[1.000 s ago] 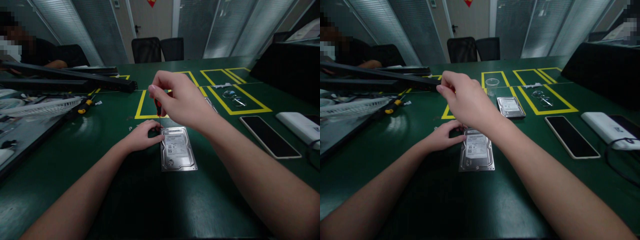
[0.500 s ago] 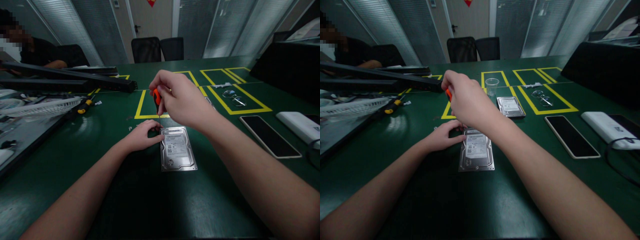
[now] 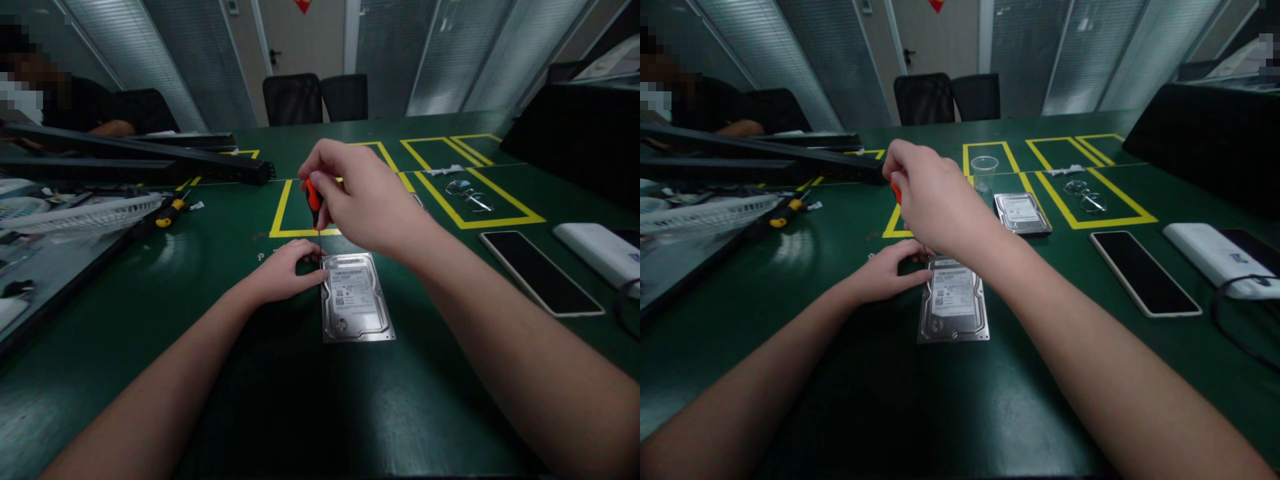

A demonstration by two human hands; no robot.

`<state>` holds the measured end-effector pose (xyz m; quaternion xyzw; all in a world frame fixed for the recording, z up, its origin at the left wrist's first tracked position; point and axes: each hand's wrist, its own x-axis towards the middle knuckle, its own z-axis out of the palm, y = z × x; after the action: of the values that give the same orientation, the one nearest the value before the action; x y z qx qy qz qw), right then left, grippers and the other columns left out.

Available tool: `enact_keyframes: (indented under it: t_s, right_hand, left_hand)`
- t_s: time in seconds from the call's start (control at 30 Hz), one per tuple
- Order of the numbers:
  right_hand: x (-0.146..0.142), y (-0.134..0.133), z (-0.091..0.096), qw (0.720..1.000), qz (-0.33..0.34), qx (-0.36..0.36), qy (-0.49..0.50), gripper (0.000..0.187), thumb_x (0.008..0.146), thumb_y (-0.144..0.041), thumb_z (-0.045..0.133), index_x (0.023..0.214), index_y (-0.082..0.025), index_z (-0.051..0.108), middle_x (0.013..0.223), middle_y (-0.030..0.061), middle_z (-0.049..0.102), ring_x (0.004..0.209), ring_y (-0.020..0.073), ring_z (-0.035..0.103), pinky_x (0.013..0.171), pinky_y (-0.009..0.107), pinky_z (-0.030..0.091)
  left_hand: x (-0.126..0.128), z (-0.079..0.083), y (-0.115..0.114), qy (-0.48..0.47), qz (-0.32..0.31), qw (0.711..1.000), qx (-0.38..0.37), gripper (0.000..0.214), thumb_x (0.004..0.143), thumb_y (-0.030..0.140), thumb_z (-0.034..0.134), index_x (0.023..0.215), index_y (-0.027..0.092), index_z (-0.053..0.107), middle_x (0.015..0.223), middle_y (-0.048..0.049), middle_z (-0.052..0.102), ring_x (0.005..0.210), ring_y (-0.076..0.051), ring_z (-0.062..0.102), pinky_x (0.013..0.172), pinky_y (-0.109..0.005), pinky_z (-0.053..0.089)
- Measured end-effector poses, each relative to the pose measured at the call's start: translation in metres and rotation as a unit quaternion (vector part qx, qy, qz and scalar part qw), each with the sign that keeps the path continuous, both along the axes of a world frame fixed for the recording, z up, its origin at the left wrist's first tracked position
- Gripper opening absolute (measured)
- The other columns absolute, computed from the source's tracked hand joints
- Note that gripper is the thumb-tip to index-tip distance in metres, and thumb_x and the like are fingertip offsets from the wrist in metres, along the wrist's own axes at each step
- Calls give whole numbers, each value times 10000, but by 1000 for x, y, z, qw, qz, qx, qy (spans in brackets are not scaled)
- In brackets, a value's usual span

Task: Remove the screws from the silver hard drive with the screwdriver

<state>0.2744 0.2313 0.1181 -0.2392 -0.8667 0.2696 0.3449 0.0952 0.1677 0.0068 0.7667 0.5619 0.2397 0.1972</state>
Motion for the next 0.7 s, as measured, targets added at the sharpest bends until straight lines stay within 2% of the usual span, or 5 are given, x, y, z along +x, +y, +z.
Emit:
enact_keyframes:
  t_s: [0.3, 0.7]
  right_hand:
    - [-1, 3, -3, 999, -5, 45, 28, 146, 1009, -169, 536, 888, -209, 608, 912, 61, 698, 935, 233, 686, 800, 337, 539]
    - [0, 2, -5, 995, -8, 86, 47, 143, 986, -200, 587, 844, -209, 589, 907, 48, 685, 884, 204, 650, 783, 327, 530]
  left_hand:
    - [0, -1, 0, -2, 0, 1000, 6, 350, 915, 457, 689, 1117, 170, 681, 1097, -88, 695, 992, -234, 625, 905, -411, 515]
    - [-1, 0, 0, -3, -2, 1000, 6, 344, 912, 456, 690, 1110, 176, 676, 1110, -91, 702, 1002, -240, 635, 908, -408, 520]
